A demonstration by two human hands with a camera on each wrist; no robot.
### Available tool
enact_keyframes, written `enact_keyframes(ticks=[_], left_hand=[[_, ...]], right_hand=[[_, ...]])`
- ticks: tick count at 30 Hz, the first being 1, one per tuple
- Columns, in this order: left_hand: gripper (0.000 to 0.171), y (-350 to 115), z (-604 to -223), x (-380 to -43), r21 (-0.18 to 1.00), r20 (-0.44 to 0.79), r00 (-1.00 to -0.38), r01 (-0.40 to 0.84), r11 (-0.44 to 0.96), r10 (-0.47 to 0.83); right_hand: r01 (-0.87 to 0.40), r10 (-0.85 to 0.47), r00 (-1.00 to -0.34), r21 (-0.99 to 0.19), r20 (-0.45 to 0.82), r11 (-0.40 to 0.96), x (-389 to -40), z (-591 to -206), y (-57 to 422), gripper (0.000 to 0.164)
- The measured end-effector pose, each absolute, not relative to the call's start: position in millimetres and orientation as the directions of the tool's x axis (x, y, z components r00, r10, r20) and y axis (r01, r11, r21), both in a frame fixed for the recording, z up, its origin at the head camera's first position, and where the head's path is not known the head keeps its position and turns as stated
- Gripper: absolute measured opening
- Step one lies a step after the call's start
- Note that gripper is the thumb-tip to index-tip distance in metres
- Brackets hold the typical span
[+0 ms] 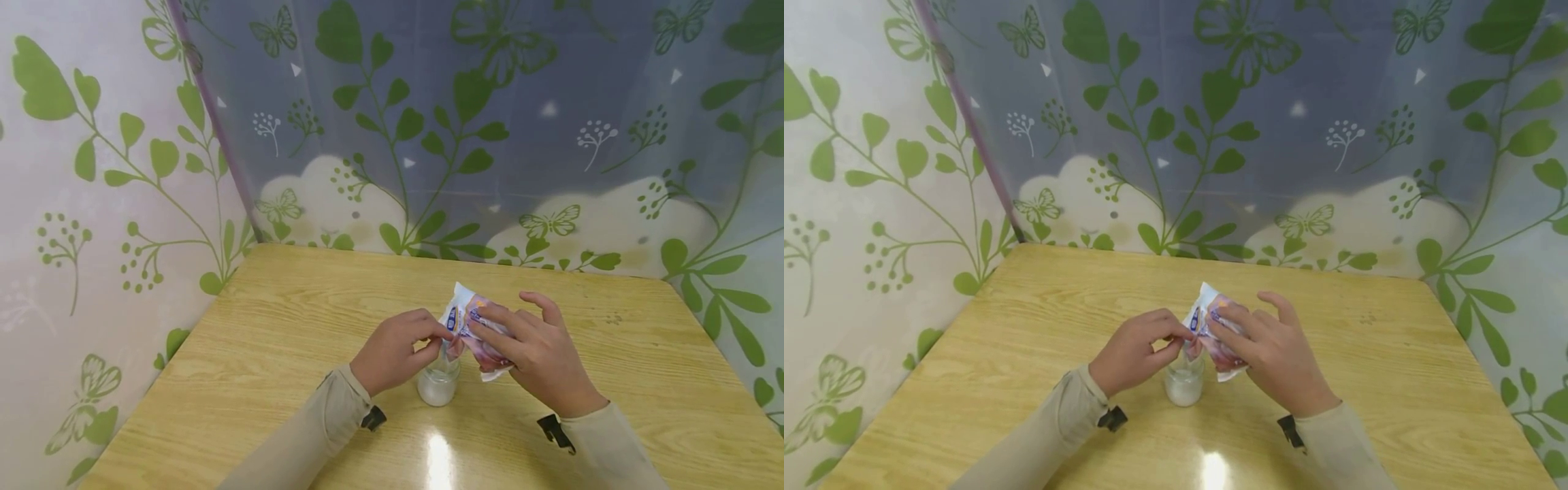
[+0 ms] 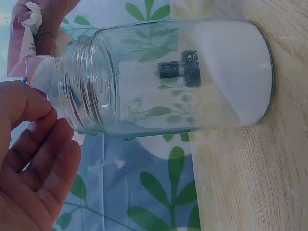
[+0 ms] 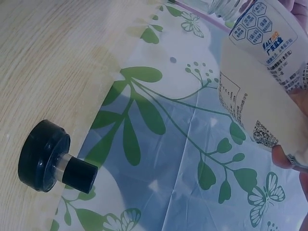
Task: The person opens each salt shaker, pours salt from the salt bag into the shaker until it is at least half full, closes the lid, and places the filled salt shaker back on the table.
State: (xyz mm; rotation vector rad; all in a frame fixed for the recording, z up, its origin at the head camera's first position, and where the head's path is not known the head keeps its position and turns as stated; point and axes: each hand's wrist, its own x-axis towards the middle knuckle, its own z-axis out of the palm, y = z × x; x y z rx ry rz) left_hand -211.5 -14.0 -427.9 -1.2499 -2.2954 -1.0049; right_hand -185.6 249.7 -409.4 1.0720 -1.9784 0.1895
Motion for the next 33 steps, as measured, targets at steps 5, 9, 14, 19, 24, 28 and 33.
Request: enact_keyframes(ticks=[5, 9, 14, 19, 24, 28, 33], left_hand=[[0.02, -13.8, -429.1, -212.1, 0.421, 0.586, -0.559, 0.829, 0.369, 0.586], [0.021, -14.6, -429.2, -212.3, 0.431, 0.584, -0.565, 0.824, 0.368, 0.582], [0.022, -16.0, -429.3, -212.4, 0.432, 0.576, -0.565, 0.824, 0.368, 0.59], [0.022, -16.2, -430.2, -213.4, 0.422, 0.588, -0.548, 0.835, 0.352, 0.595], [0.023, -15.9, -430.7, -214.0, 0.419, 0.588, -0.541, 0.839, 0.346, 0.601], [0.025, -16.2, -431.4, -213.8, 0.409, 0.58, -0.538, 0.841, 0.353, 0.611], [0.026, -16.2, -431.4, -214.6, 0.412, 0.581, -0.537, 0.842, 0.348, 0.611]], right_hand=[[-0.747, -0.614, -0.259, 0.248, 0.745, 0.616, -186.5, -410.4, 249.2, 0.074], [-0.746, -0.613, -0.258, 0.249, 0.747, 0.617, -186.9, -410.8, 248.9, 0.071], [-0.742, -0.612, -0.251, 0.256, 0.75, 0.619, -187.6, -412.3, 247.7, 0.054], [-0.74, -0.609, -0.243, 0.261, 0.755, 0.619, -188.2, -412.9, 247.1, 0.051], [-0.736, -0.607, -0.241, 0.264, 0.757, 0.623, -188.2, -412.7, 246.9, 0.049], [-0.735, -0.604, -0.239, 0.265, 0.761, 0.624, -187.5, -412.7, 246.4, 0.046], [-0.731, -0.599, -0.238, 0.266, 0.764, 0.628, -187.6, -412.5, 245.4, 0.042]])
